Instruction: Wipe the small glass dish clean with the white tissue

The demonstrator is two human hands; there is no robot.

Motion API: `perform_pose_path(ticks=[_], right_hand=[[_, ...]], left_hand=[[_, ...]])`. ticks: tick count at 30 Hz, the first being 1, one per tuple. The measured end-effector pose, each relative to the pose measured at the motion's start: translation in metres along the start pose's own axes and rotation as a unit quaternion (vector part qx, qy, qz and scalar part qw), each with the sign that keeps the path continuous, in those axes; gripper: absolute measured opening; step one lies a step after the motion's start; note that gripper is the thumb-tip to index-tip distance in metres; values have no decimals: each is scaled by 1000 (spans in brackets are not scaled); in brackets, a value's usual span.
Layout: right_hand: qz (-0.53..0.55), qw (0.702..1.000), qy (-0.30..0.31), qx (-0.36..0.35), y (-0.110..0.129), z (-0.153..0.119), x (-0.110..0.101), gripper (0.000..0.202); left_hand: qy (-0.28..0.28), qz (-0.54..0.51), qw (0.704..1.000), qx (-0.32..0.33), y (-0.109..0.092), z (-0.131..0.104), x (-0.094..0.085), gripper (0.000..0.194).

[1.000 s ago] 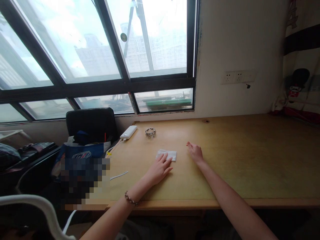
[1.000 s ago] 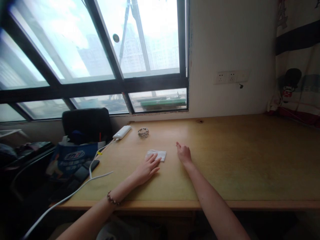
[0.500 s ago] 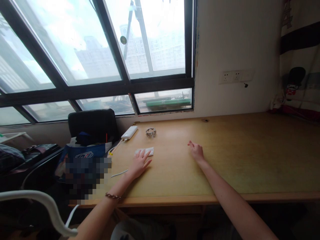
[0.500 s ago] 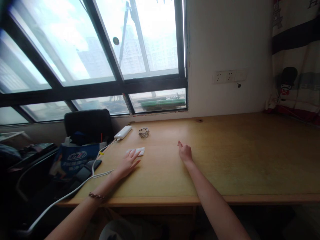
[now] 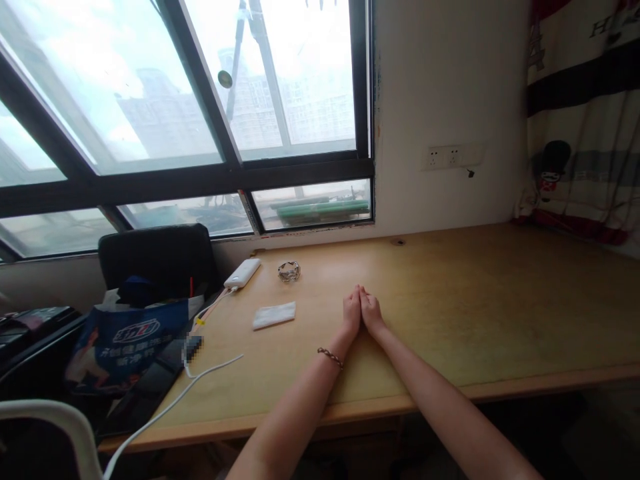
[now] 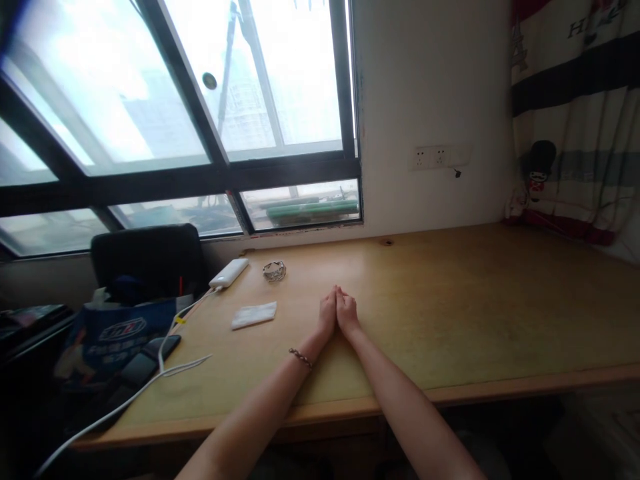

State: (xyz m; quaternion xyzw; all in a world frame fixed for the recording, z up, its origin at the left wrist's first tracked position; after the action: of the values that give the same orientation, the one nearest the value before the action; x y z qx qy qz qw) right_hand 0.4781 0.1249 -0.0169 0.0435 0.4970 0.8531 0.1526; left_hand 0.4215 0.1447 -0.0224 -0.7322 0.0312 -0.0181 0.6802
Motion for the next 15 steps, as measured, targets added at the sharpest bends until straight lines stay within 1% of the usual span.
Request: perform_pose_path(ticks=[2,5,7,9,15], right_hand=[[8,1000,3,-1,-2,-1,-4,60],[-29,999,31,-20,0,-4,-4,60],[-57,996,49,-39,3,-6,-1,60],[-71,995,52,-50,5,-6,0,60],[-89,992,55,-64,7,-5,-1,61]], left_hand=[[10,-1,1000,15,6,-1,0,45],[29,1,999,29,8,-5,-8,38],[26,7,999,29,7,-5,-12,37],[18,13,999,31,6,-5,-14,36],[12,32,999,39,3,-7,-12,34]])
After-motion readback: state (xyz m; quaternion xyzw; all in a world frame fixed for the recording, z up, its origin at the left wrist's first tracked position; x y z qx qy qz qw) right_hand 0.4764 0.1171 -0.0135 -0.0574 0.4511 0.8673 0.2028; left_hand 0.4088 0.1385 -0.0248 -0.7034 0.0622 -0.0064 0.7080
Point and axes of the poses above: each hand's wrist, its own z-axis towards the middle knuckle, its own x-axis out of the palm, y = z × x, the point moved 4 cm from there along z, towards the middle knuckle, and after that the axes turned 15 degrees about -x, right-handed, at the moved point
